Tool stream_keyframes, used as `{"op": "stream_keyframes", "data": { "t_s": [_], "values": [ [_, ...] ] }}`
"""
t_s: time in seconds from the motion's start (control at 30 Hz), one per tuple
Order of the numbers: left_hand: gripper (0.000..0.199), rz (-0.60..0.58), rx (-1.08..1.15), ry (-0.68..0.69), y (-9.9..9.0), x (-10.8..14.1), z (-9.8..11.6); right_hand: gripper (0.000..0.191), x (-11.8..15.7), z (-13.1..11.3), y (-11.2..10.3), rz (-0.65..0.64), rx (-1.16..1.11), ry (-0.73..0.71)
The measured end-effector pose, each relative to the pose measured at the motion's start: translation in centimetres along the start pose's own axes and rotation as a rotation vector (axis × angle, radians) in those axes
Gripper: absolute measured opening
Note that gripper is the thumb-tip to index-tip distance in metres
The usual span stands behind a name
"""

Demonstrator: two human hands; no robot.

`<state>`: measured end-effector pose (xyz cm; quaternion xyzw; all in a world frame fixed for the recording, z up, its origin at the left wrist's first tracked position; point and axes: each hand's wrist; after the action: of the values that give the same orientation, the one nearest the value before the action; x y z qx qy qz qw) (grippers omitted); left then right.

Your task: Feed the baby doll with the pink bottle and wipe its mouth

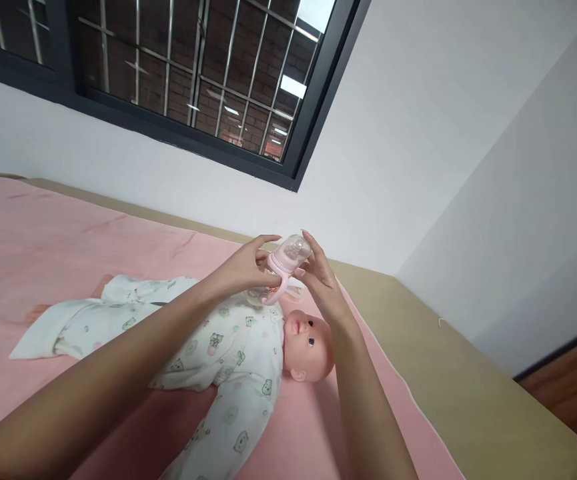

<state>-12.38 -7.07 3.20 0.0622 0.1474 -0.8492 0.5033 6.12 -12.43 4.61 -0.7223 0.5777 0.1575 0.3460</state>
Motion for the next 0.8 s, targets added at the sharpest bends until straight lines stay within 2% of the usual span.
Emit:
{"op": "stream_keyframes", "data": {
  "t_s": [0.13, 0.27, 0.43, 0.6, 0.7, 0.8],
  "values": [
    [0.1, -0.01, 0.067, -0.036, -0.1, 0.5, 0.3, 0.091, 0.5, -0.9, -0.3, -0.108, 0.062, 0.035],
    [0.112, -0.047, 0.135, -0.089, 0.2, 1.1, 1.1, 0.107, 0.6, -1.2, 0.8, -0.091, 0.112, 0.04],
    [0.107, -0.042, 0.151, -0.107, 0.7, 1.6, 1.8, 0.118, 0.3, -0.9, 1.9, -0.034, 0.066, 0.017],
    [0.103, -0.004, 0.099, -0.095, 0.7, 1.7, 1.9, 0.115, 0.3, -1.0, 3.0, 0.046, 0.053, -0.008],
    [0.106, -0.042, 0.09, -0.106, 0.6, 1.7, 1.9, 0.104, 0.4, -1.0, 3.4, 0.089, 0.095, -0.032],
    [0.107, -0.079, 0.091, -0.101, 0.4, 1.8, 2.0, 0.099, 0.2, -0.9, 2.7, 0.102, 0.137, -0.059]
  ]
}}
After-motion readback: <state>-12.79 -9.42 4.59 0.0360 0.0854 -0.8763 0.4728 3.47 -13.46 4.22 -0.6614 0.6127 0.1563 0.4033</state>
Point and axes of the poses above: each hand's wrist, its own x-axis away from the middle knuckle, its own y-axis out of the palm, z = x × y, and after that the axes turned 8 degrees about -y, right-handed
